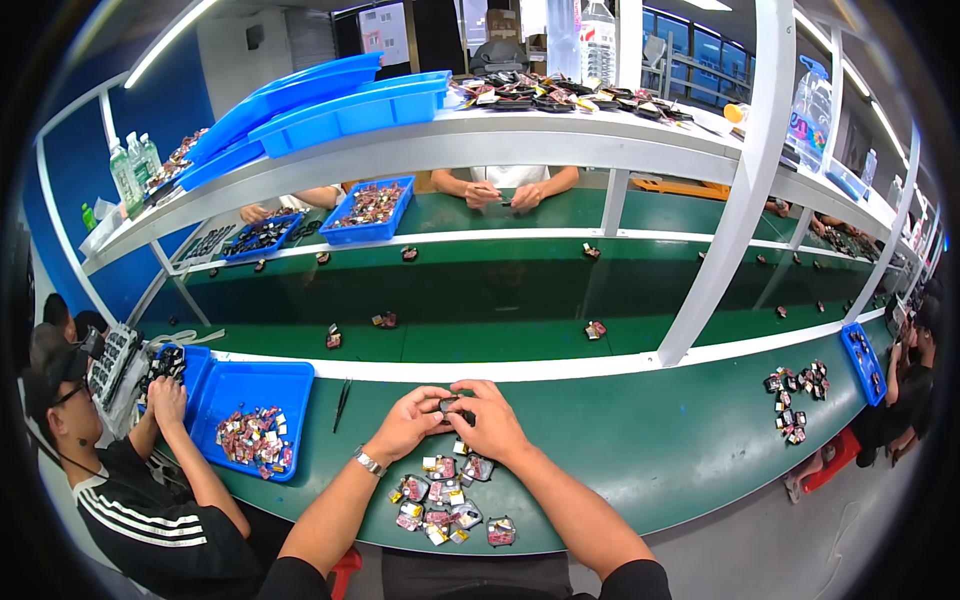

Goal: Sorting and arranging small badges or pins on a workbench.

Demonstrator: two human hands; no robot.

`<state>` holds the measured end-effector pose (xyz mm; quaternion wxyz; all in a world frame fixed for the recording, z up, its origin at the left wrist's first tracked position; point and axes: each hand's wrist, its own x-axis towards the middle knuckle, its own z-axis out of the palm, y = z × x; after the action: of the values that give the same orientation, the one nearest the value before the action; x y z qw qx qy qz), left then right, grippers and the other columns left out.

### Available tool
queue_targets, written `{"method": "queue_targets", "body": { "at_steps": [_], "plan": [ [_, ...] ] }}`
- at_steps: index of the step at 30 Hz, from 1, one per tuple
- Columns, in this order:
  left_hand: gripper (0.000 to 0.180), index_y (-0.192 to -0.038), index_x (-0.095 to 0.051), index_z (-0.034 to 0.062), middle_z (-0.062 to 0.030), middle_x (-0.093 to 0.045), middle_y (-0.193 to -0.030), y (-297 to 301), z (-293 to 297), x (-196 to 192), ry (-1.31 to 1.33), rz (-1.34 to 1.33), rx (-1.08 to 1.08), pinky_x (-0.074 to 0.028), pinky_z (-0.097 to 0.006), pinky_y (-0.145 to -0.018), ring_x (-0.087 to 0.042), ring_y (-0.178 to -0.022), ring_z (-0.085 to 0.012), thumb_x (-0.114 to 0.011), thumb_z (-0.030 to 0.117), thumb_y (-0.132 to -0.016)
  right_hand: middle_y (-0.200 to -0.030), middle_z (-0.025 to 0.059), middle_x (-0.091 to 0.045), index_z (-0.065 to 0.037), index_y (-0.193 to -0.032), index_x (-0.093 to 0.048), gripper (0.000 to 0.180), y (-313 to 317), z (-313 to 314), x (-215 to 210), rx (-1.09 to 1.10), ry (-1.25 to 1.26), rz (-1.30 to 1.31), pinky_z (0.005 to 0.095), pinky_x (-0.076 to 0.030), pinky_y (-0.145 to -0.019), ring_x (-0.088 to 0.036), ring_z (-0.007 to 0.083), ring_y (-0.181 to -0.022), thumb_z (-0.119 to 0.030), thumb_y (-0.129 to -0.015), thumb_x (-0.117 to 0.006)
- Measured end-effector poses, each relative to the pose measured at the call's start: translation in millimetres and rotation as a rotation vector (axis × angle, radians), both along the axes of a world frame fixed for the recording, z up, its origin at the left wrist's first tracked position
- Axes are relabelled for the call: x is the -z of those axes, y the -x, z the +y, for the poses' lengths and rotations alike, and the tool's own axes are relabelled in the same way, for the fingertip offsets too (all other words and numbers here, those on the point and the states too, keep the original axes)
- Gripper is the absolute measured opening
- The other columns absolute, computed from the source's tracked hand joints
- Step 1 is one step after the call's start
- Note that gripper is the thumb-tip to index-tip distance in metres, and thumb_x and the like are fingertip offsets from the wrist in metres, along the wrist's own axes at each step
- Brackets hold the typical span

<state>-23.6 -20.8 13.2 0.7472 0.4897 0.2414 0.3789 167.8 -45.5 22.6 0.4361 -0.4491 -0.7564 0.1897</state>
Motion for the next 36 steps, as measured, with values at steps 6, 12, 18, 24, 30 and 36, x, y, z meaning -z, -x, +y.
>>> {"method": "queue_targets", "body": {
  "at_steps": [6,12,18,24,30,36],
  "plan": [
    [0.031,-0.124,-0.046,0.0013,-0.0123,-0.056,-0.124,0,1,3,0.019,0.017,-0.002,-0.051,-0.037,-0.097,-0.059,-0.112,-0.0192,-0.053,0.001,-0.094,-0.119,0.0095,-0.060,-0.006,-0.087,-0.070,0.011,-2,-4,-6,-0.078,-0.017,0.002,0.0388,-0.045,-0.097,-0.053,0.0290,-0.114,-0.013,-0.079,-0.067],
    [0.028,-0.123,-0.048,0.0015,-0.0118,-0.059,-0.120,-3,1,3,0.018,-0.018,-0.012,-0.052,-0.037,-0.096,-0.060,-0.110,-0.0188,-0.052,0.005,-0.096,-0.117,0.0090,-0.061,-0.006,-0.089,-0.071,0.012,2,-5,-1,0.028,-0.031,0.037,0.0379,-0.047,-0.094,-0.053,0.0281,-0.114,-0.012,-0.080,-0.068],
    [0.026,-0.123,-0.048,0.0018,-0.0123,-0.059,-0.121,0,3,7,0.037,-0.034,-0.015,-0.052,-0.036,-0.096,-0.060,-0.110,-0.0189,-0.051,0.006,-0.097,-0.114,0.0090,-0.061,-0.006,-0.090,-0.072,0.012,7,-5,1,0.039,-0.079,0.056,0.0369,-0.049,-0.091,-0.055,0.0274,-0.110,-0.010,-0.078,-0.069],
    [0.026,-0.122,-0.048,0.0019,-0.0137,-0.057,-0.125,0,3,8,0.044,-0.045,-0.024,-0.052,-0.036,-0.096,-0.060,-0.112,-0.0201,-0.053,0.007,-0.097,-0.115,0.0082,-0.062,-0.007,-0.092,-0.072,0.015,10,-5,6,0.032,-0.072,0.091,0.0361,-0.051,-0.089,-0.056,0.0269,-0.109,-0.008,-0.078,-0.071],
    [0.026,-0.122,-0.049,0.0019,-0.0139,-0.057,-0.126,4,5,12,0.024,-0.087,-0.028,-0.051,-0.036,-0.097,-0.059,-0.113,-0.0205,-0.053,0.007,-0.097,-0.119,0.0080,-0.061,-0.009,-0.093,-0.073,0.016,13,-7,-1,0.015,-0.075,0.105,0.0375,-0.049,-0.093,-0.054,0.0281,-0.113,-0.007,-0.077,-0.071],
    [0.026,-0.121,-0.049,0.0027,-0.0153,-0.052,-0.135,-2,-1,9,0.027,-0.142,-0.045,-0.049,-0.039,-0.099,-0.058,-0.115,-0.0218,-0.055,0.006,-0.095,-0.124,0.0079,-0.059,-0.010,-0.093,-0.073,0.018,13,-5,-2,0.039,-0.133,0.164,0.0388,-0.046,-0.096,-0.050,0.0296,-0.120,-0.007,-0.076,-0.070]
  ]
}}
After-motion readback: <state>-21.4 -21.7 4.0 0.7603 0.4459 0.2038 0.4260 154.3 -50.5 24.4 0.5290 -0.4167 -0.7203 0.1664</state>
